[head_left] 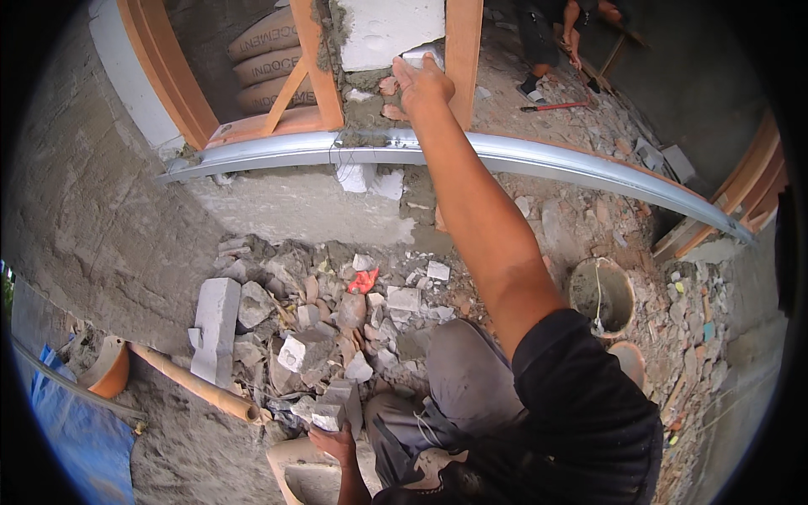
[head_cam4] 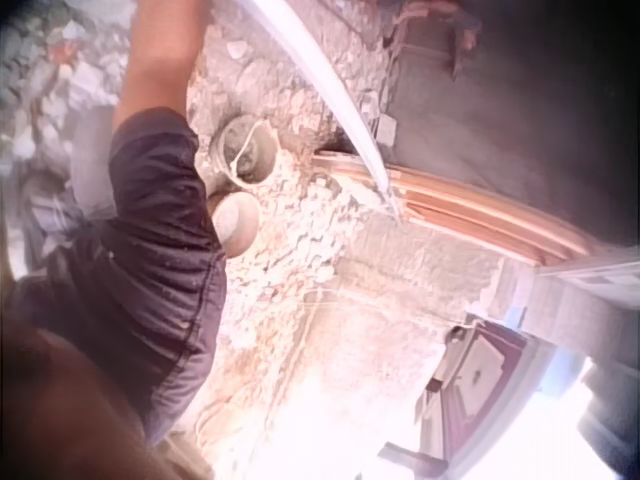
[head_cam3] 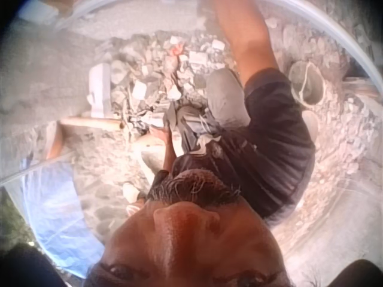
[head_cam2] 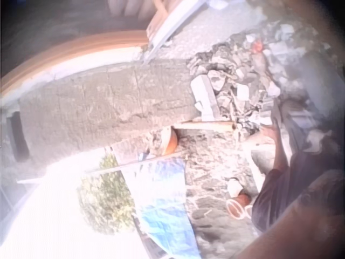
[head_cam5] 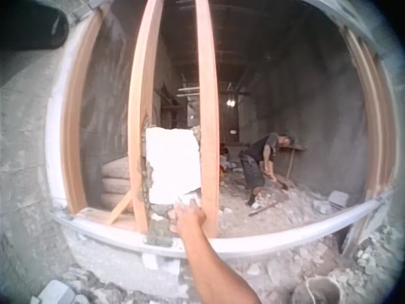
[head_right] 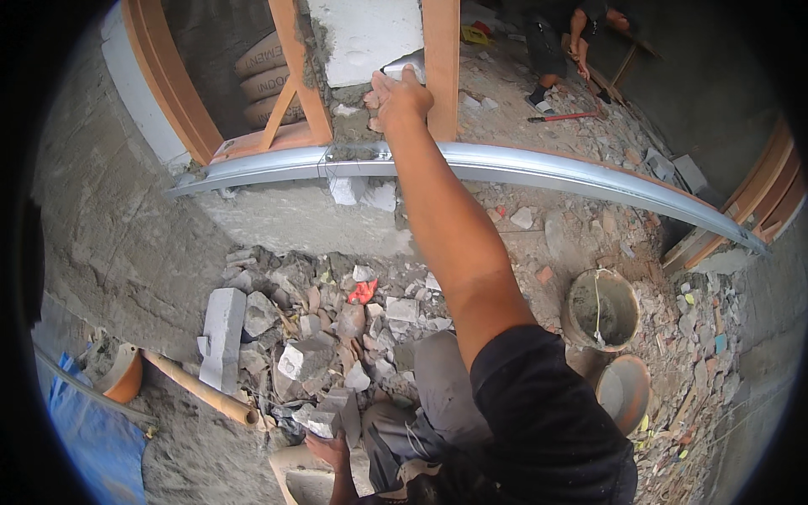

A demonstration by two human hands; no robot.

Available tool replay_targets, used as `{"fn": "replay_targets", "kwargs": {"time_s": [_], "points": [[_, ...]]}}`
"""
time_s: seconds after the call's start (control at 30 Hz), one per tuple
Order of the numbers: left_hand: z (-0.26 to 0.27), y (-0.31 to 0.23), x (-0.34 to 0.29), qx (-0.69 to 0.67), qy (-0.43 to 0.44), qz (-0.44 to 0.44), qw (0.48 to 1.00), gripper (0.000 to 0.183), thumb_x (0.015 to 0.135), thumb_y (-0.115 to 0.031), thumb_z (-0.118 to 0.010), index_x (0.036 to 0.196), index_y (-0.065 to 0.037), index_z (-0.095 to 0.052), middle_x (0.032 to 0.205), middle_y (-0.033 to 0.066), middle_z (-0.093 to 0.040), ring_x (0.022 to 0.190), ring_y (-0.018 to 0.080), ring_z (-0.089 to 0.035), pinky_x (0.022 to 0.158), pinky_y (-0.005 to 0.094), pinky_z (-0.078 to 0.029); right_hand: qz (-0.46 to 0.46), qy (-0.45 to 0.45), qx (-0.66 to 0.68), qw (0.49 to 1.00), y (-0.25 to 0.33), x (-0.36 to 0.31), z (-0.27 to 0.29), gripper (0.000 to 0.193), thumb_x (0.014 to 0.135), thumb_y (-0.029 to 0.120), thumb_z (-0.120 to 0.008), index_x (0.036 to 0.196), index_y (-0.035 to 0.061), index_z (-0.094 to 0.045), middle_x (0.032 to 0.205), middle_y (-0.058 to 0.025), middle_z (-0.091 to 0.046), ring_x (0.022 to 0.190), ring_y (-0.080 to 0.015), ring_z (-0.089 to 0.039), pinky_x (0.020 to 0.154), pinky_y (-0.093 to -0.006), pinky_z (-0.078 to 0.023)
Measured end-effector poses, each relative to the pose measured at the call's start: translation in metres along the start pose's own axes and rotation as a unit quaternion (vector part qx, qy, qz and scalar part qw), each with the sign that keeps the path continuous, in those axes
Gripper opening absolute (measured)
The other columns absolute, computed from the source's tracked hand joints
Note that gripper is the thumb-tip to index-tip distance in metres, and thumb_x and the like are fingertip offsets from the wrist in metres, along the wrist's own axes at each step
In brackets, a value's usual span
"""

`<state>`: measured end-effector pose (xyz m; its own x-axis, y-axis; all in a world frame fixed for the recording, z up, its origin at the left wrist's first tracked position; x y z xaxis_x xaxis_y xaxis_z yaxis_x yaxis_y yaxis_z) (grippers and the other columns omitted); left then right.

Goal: The person scoops mortar from a bucket with a trowel and applies it to a white block positioned between wooden studs. The person repeatedly smooths the mortar around the block and along a horizontal metal rail, then places a smaller block into the gap.

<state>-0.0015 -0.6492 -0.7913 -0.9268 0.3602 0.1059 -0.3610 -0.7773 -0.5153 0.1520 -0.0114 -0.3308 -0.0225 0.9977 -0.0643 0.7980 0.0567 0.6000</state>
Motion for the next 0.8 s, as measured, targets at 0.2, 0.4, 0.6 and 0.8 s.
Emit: {"fn": "replay_targets", "kwargs": {"time_s": [0.2, 0.4, 0.6, 0.8], "points": [[-0.009, -0.008, 0.013, 0.001, 0.02, -0.054, 0.998, 0.099, 0.061, -0.038, -0.085, 0.135, 0.008, -0.037, 0.12, 0.0295, -0.046, 0.112, 0.0499, -0.043, 0.1, 0.0559, -0.036, 0.029, 0.069, -0.009, 0.997, 0.013, -0.016, 0.037, 0.066, 0.095, 0.044, -0.061, 0.119, -0.0147, -0.042, 0.099, -0.0286, -0.066, 0.08, -0.0348, -0.071, 0.061, -0.0391, -0.059], [-0.015, 0.007, 0.021, -0.138, 0.064, -0.096, 0.984, 0.097, 0.07, -0.038, -0.085, 0.138, 0.01, -0.035, 0.129, 0.0289, -0.045, 0.122, 0.0449, -0.044, 0.107, 0.0507, -0.036, 0.089, 0.07, -0.269, 0.957, 0.081, -0.145, 0.215, 0.027, 0.095, 0.024, -0.065, 0.102, -0.0024, -0.063, 0.088, -0.0146, -0.069, 0.07, -0.0211, -0.071, 0.06, -0.0316, -0.058], [0.003, -0.013, 0.025, -0.119, 0.118, -0.062, 0.984, 0.092, 0.08, -0.041, -0.08, 0.141, 0.008, -0.033, 0.138, 0.0279, -0.04, 0.129, 0.0404, -0.041, 0.111, 0.0491, -0.033, 0.286, -0.226, -0.716, 0.596, 0.258, -0.208, 0.457, 0.062, 0.087, 0.045, -0.07, 0.117, -0.0085, -0.06, 0.106, -0.0215, -0.068, 0.101, -0.0308, -0.065, 0.091, -0.0375, -0.05], [0.025, -0.017, 0.032, -0.167, 0.1, -0.02, 0.981, 0.09, 0.081, -0.04, -0.079, 0.144, 0.004, -0.033, 0.14, 0.0239, -0.041, 0.13, 0.0368, -0.042, 0.11, 0.0485, -0.034, -0.036, -0.129, -0.798, 0.587, 0.237, -0.174, 0.538, 0.074, 0.081, 0.057, -0.072, 0.107, -0.0119, -0.059, 0.096, -0.021, -0.067, 0.093, -0.0362, -0.066, 0.089, -0.0442, -0.051]]}}
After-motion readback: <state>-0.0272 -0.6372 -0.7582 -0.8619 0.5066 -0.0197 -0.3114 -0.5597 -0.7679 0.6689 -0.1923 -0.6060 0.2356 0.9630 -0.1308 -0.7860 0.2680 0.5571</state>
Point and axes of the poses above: each hand's wrist, its own x-axis towards the middle knuckle, its own z-axis out of the back of the hand, y = z × x, the point moved 7 cm from there along x, towards the middle knuckle
